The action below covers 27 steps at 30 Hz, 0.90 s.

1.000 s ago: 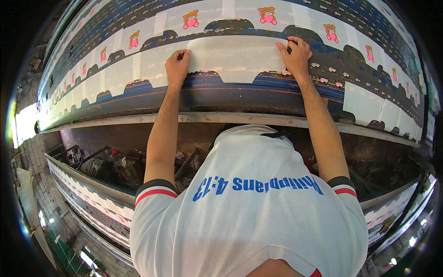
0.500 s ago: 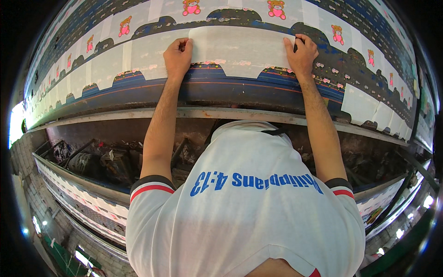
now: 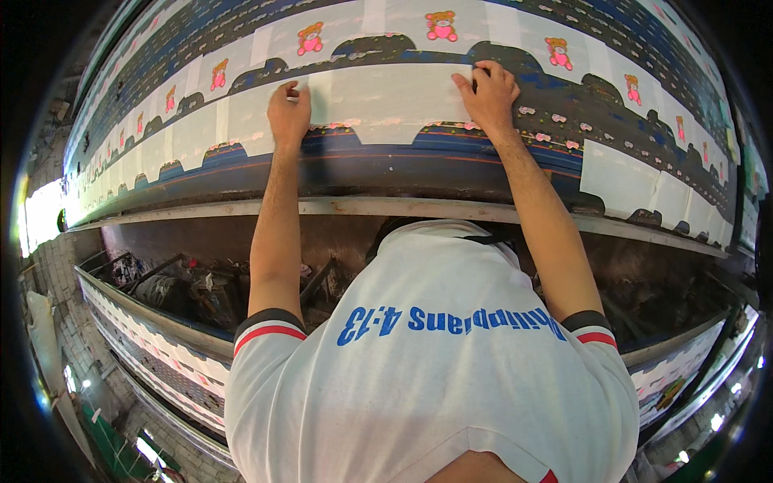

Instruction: The person applies a long strip of white stickers with teddy bear graphics onto a curved surface. They smooth each section with both hands, working sequentially along the strip to ensure adhesion.

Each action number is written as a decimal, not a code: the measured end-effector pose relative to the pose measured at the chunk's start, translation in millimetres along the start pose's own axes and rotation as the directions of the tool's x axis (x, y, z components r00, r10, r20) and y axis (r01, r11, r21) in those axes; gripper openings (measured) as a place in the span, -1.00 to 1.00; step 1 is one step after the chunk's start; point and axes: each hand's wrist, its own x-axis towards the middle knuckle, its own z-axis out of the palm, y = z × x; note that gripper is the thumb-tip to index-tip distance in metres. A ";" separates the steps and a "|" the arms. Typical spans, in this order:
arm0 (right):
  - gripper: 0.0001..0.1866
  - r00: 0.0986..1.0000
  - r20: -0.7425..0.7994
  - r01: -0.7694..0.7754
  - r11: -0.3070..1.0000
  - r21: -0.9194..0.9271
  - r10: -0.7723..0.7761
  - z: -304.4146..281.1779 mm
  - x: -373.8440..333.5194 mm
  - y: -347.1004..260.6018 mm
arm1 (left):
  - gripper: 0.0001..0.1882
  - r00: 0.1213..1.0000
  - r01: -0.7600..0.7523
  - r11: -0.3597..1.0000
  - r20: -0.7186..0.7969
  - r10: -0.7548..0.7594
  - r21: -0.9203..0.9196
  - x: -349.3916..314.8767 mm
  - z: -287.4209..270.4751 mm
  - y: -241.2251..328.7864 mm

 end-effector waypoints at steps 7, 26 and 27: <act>-0.67 1.000 -0.024 0.023 0.947 0.321 -0.016 -83.4 -42.0 110.4 | -0.11 0.976 -0.202 0.751 0.067 0.206 0.628 -27.6 52.5 34.7; -0.89 0.951 0.208 0.171 0.950 0.262 -0.229 -206.2 -105.7 311.4 | -0.34 0.646 -0.648 0.716 0.312 0.697 -0.258 -215.7 265.8 433.7; -0.87 0.938 0.250 0.161 0.941 0.297 -0.240 -208.6 -104.8 312.9 | -0.36 0.620 -0.633 0.711 0.348 0.703 -0.307 -218.2 265.0 441.0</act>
